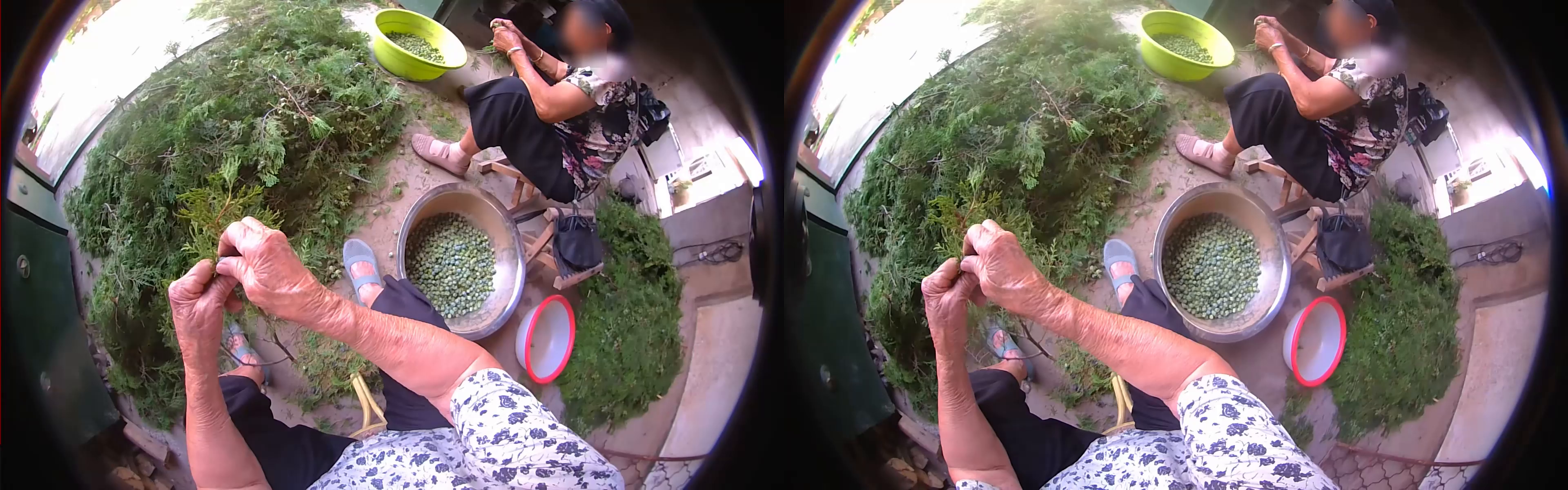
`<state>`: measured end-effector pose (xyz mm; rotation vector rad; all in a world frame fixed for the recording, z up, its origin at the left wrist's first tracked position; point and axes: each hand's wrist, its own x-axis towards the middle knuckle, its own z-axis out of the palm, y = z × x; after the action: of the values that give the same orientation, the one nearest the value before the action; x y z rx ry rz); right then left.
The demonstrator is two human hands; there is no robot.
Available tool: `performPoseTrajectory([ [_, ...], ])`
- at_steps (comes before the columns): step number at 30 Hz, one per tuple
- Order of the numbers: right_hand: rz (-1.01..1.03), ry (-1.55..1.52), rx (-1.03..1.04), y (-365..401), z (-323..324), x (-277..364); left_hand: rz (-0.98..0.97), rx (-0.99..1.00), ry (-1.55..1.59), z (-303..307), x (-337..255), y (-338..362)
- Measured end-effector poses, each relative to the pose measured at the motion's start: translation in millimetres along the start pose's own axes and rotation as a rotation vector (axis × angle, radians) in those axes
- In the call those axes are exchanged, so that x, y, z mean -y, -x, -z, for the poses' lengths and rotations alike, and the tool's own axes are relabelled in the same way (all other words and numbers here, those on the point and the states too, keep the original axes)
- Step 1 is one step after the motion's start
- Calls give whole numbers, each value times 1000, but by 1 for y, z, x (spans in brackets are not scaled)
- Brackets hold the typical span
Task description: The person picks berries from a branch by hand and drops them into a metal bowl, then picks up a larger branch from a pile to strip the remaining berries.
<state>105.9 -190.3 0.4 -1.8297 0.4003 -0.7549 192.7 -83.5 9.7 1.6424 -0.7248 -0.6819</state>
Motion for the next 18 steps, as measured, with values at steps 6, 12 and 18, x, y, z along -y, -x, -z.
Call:
performPoseTrajectory([
  [6, -317, -353, 176, -3, 13, -1, 43, -56, -88, -6, -13, 0],
  [12, -478, -754, 96, -3, 37, 7, -40, -84, -146, -5, -14, -11],
  [18, -381, -741, 47, 0, 132, -37, -471, -75, -792, 32, 0, -14],
])
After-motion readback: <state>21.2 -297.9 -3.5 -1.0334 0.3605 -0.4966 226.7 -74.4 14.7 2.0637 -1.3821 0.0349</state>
